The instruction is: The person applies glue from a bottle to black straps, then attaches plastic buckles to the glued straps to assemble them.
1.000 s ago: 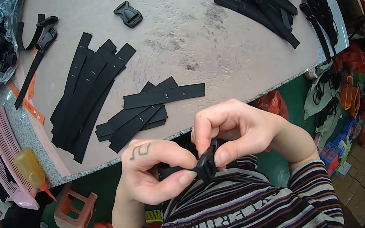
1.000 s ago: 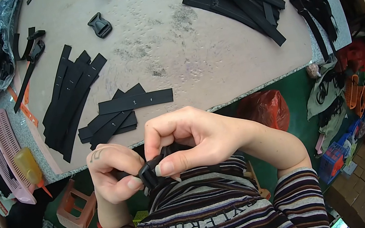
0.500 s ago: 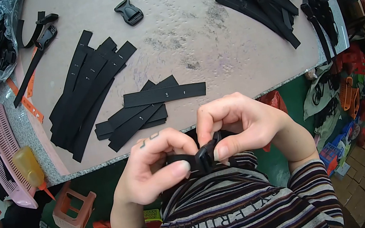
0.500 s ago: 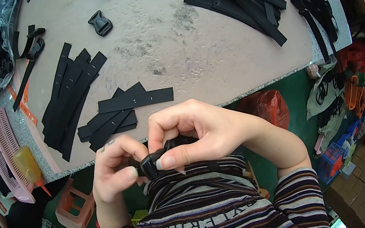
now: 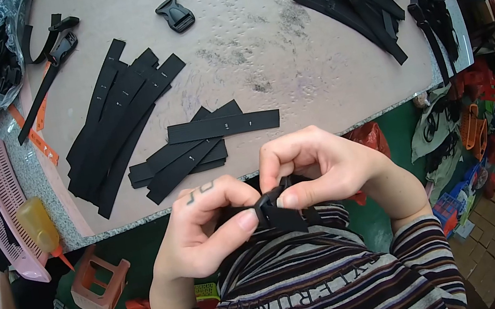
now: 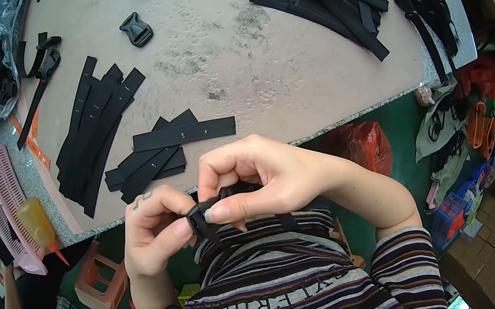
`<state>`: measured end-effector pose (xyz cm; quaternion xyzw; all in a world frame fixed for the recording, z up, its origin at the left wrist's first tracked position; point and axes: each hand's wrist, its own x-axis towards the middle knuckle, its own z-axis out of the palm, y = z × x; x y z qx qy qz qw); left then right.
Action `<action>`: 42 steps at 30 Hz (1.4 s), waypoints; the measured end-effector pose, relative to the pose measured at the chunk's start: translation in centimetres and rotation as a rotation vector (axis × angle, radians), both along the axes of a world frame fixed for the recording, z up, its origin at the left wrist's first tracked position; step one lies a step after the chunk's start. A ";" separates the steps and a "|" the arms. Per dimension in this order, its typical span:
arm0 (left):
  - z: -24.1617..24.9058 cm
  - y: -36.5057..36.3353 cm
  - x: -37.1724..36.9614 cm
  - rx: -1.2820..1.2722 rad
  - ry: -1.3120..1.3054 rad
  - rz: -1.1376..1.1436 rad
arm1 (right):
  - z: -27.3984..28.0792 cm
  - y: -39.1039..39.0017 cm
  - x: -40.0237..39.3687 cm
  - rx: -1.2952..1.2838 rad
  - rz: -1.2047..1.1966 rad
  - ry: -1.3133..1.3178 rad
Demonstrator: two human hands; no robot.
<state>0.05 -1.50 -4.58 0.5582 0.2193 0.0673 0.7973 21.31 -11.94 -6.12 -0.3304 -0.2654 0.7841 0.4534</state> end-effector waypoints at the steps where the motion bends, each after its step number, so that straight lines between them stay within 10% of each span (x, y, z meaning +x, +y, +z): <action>1: 0.4 -0.2 0.1 0.007 0.026 0.035 | 0.1 0.0 0.0 0.000 -0.019 -0.010; 4: 0.9 -2.1 1.5 -0.003 -0.092 0.424 | 0.8 0.0 0.3 0.012 -0.013 -0.186; 6: 1.3 -0.2 0.8 0.361 -0.094 0.093 | 0.6 0.0 -0.2 0.049 -0.062 -0.209; 16: 2.1 -0.2 -0.4 0.527 0.053 0.084 | 2.7 -0.2 -1.2 0.366 -0.205 -1.040; 42: 3.0 -1.6 1.1 1.167 0.189 0.166 | 1.8 -0.9 -3.1 0.683 -0.420 -1.176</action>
